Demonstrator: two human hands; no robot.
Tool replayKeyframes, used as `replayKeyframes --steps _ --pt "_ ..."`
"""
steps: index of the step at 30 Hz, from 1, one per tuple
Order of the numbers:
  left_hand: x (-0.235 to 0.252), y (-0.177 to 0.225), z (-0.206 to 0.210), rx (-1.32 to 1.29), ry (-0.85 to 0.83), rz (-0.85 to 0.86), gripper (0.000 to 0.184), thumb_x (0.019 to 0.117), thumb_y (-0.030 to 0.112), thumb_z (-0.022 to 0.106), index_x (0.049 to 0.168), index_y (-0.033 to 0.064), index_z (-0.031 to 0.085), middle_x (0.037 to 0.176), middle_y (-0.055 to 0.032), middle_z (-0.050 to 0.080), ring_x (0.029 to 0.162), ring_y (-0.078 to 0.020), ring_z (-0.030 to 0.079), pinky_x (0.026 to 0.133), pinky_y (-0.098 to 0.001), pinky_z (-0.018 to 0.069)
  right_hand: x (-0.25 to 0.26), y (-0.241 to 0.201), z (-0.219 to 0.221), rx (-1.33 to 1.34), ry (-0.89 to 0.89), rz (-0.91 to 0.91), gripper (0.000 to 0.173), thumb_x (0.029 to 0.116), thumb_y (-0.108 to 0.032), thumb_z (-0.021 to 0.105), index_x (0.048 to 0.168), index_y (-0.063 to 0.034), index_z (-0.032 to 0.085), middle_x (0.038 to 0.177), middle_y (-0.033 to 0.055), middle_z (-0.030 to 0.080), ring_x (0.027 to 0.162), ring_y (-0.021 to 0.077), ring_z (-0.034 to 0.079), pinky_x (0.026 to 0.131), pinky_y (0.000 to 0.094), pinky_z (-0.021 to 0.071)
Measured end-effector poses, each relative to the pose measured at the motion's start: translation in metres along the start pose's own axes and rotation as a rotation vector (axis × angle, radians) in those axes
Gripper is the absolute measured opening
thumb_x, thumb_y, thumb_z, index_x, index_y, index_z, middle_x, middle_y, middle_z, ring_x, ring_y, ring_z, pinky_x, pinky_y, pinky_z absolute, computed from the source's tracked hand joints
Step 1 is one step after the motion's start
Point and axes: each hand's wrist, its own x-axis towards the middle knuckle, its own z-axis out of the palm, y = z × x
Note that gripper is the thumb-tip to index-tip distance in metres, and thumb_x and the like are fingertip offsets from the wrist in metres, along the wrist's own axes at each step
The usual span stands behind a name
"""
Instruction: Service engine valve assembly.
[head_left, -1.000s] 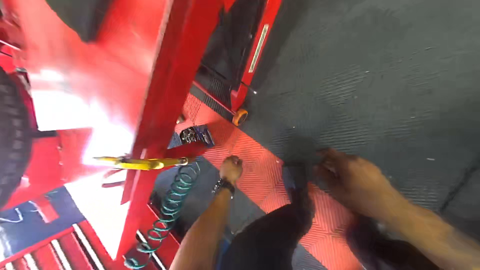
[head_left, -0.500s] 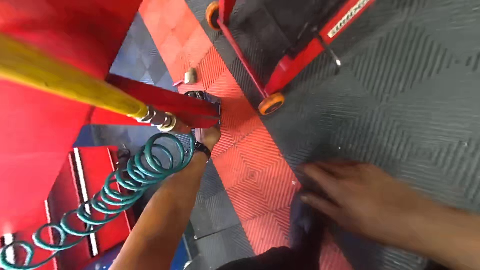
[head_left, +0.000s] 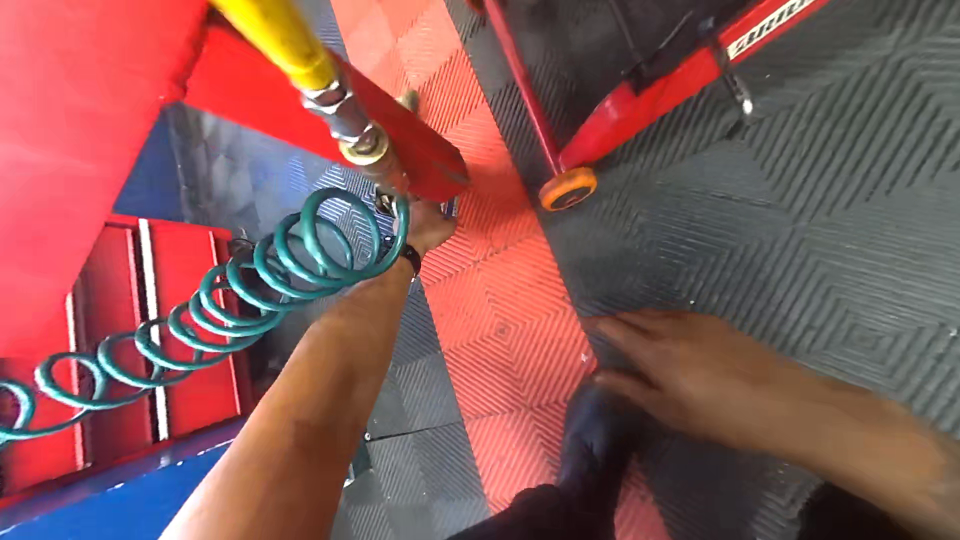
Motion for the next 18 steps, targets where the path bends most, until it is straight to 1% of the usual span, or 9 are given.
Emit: replayKeyframes --steps 2,5,6,8,10,12,14,16,18 --pt "-0.008 -0.003 0.010 -0.017 -0.004 0.001 0.054 0.0885 0.046 0.072 0.113 -0.0018 0.070 0.139 -0.0299 0.054 0.133 -0.0461 0.051 0.104 -0.0688 0.0437 -0.002 0.003 0.001 -0.006 -0.074 0.032 0.051 0.0986 -0.054 0.057 0.132 -0.0163 0.065 0.105 0.0042 0.071 0.096 0.0246 0.071 0.080 0.0483 0.0585" --pt "-0.034 -0.002 0.034 -0.016 0.047 0.065 0.060 0.0828 0.056 0.071 0.110 0.0029 0.071 0.135 -0.0255 0.059 0.124 -0.0424 0.060 0.096 -0.0669 0.0517 0.004 -0.004 0.001 -0.004 -0.093 0.057 0.049 0.0976 -0.055 0.058 0.130 -0.0192 0.065 0.101 0.0020 0.071 0.091 0.0219 0.070 0.077 0.0469 0.0589" --pt "-0.046 0.000 0.043 -0.029 0.059 0.091 0.061 0.0806 0.058 0.072 0.111 0.0048 0.071 0.136 -0.0251 0.057 0.125 -0.0432 0.058 0.094 -0.0669 0.0528 0.007 -0.007 0.000 -0.002 -0.109 0.073 0.048 0.0981 -0.055 0.058 0.131 -0.0203 0.064 0.101 0.0012 0.072 0.090 0.0209 0.071 0.076 0.0468 0.0591" --pt "-0.076 0.008 0.061 -0.053 0.060 0.158 0.058 0.0809 0.058 0.072 0.111 0.0080 0.073 0.136 -0.0243 0.057 0.128 -0.0430 0.055 0.095 -0.0642 0.0530 0.014 -0.013 0.002 0.003 -0.148 0.110 0.048 0.0991 -0.055 0.057 0.132 -0.0213 0.063 0.099 0.0002 0.071 0.088 0.0199 0.070 0.076 0.0471 0.0587" --pt "-0.110 0.019 0.078 -0.074 0.050 0.224 0.056 0.0831 0.057 0.072 0.110 0.0084 0.073 0.134 -0.0237 0.058 0.129 -0.0423 0.054 0.096 -0.0623 0.0538 0.022 -0.013 0.006 0.018 -0.169 0.161 0.046 0.0995 -0.055 0.057 0.131 -0.0235 0.064 0.095 -0.0012 0.071 0.085 0.0193 0.070 0.075 0.0486 0.0580" --pt "-0.151 0.028 0.094 -0.119 0.000 0.263 0.053 0.0848 0.054 0.074 0.112 0.0077 0.072 0.132 -0.0229 0.058 0.128 -0.0411 0.055 0.096 -0.0597 0.0546 0.029 -0.009 0.011 0.051 -0.161 0.214 0.042 0.0998 -0.054 0.058 0.129 -0.0245 0.065 0.091 -0.0010 0.073 0.082 0.0201 0.071 0.073 0.0516 0.0585" --pt "-0.193 0.033 0.112 -0.149 -0.035 0.274 0.049 0.0834 0.052 0.075 0.110 0.0111 0.072 0.128 -0.0176 0.060 0.123 -0.0357 0.059 0.090 -0.0547 0.0581 0.034 -0.005 0.014 0.079 -0.151 0.283 0.039 0.1007 -0.051 0.059 0.127 -0.0231 0.066 0.091 0.0030 0.073 0.082 0.0247 0.072 0.072 0.0564 0.0580" --pt "-0.235 0.033 0.128 -0.166 -0.077 0.297 0.047 0.0842 0.050 0.076 0.110 0.0113 0.072 0.129 -0.0141 0.060 0.122 -0.0325 0.059 0.088 -0.0519 0.0587 0.039 -0.003 0.015 0.089 -0.141 0.352 0.039 0.1010 -0.049 0.060 0.127 -0.0200 0.066 0.092 0.0080 0.073 0.083 0.0302 0.071 0.072 0.0611 0.0567" --pt "-0.270 0.025 0.147 -0.167 -0.114 0.339 0.042 0.0844 0.050 0.076 0.105 0.0138 0.072 0.126 -0.0093 0.060 0.119 -0.0278 0.060 0.084 -0.0478 0.0600 0.044 0.003 0.018 0.069 -0.154 0.398 0.042 0.1009 -0.049 0.060 0.128 -0.0183 0.065 0.095 0.0103 0.073 0.087 0.0324 0.071 0.076 0.0624 0.0565"
